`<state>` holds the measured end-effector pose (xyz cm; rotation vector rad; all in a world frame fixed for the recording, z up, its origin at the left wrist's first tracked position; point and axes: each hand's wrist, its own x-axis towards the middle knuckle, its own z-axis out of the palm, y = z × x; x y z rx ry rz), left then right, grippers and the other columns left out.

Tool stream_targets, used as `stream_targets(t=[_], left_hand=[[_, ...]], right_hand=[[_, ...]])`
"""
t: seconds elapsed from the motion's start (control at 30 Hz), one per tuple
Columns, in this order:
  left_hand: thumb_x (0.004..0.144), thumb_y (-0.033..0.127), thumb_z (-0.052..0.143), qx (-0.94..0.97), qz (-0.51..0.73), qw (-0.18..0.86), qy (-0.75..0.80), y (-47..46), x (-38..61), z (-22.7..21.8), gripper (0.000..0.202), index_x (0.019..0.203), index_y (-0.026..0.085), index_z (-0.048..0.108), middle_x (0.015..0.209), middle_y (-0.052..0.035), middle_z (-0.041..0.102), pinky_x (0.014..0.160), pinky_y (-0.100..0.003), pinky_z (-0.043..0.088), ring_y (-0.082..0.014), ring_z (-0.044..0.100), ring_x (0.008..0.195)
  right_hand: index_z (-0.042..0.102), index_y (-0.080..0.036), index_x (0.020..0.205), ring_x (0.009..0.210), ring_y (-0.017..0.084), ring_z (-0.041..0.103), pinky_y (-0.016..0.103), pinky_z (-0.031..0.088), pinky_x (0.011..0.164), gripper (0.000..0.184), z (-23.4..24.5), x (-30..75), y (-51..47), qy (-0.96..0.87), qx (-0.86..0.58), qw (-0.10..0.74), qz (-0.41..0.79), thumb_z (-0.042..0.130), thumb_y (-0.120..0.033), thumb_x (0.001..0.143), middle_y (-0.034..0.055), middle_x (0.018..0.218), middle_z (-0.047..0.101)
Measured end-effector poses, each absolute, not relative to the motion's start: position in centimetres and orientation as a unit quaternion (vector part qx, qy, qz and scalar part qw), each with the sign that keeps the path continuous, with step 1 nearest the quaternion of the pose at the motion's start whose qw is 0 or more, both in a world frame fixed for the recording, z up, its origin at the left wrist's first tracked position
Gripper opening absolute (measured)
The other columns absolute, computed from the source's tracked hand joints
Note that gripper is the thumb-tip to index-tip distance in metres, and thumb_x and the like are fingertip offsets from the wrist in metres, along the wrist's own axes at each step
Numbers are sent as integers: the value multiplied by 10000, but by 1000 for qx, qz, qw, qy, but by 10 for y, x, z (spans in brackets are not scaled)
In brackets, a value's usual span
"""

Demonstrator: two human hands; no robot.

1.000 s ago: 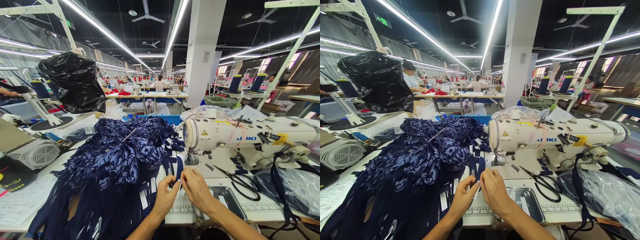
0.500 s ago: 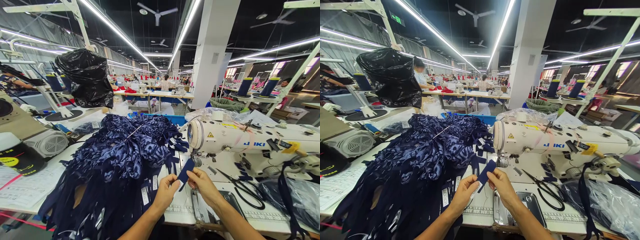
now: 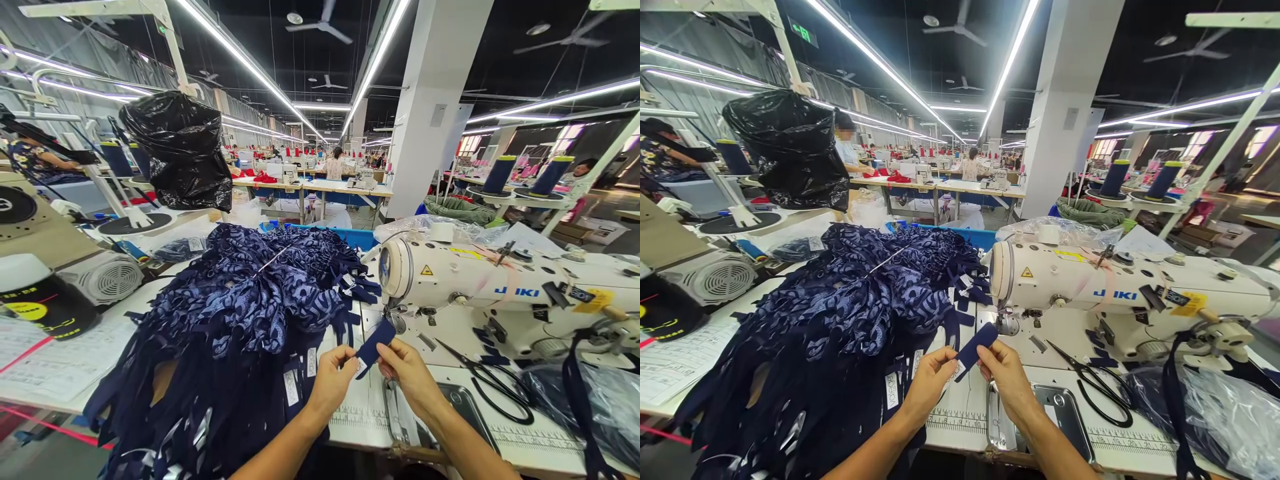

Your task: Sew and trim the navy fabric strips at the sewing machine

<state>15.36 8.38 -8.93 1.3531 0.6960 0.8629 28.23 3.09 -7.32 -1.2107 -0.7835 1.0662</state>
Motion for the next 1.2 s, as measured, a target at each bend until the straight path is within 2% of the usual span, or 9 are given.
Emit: stream_targets(t=[0.57, 0.73, 0.93, 1.2], left_hand=[[630, 254, 515, 597, 393, 614, 335, 87, 153, -90, 151, 518, 153, 498, 502, 41, 404, 517, -217, 286, -94, 348, 517], [662, 283, 501, 575, 403, 636, 321, 89, 152, -91, 168, 551, 158, 486, 527, 39, 400, 521, -211, 292, -92, 347, 521], [733, 325, 462, 629, 413, 585, 302, 86, 149, -86, 225, 584, 158, 485, 557, 30, 405, 558, -220, 298, -106, 367, 563], [757, 340, 448, 654, 434, 539, 305, 83, 149, -87, 232, 608, 166, 485, 570, 25, 410, 567, -222, 306, -117, 375, 579]], right_hand=[[504, -162, 514, 420, 63, 349, 250, 246, 479, 401, -84, 283, 29, -306, -533, 618, 491, 730, -493, 542, -41, 470, 498], [540, -153, 518, 415, 65, 361, 252, 255, 483, 374, -79, 281, 27, -291, -515, 611, 526, 750, -462, 528, -32, 476, 513], [562, -143, 537, 422, 63, 377, 244, 257, 475, 348, -85, 286, 25, -290, -500, 605, 548, 755, -433, 546, -23, 505, 528], [563, -155, 543, 421, 64, 371, 247, 236, 475, 319, -92, 287, 24, -287, -490, 619, 543, 754, -409, 557, -26, 519, 534]])
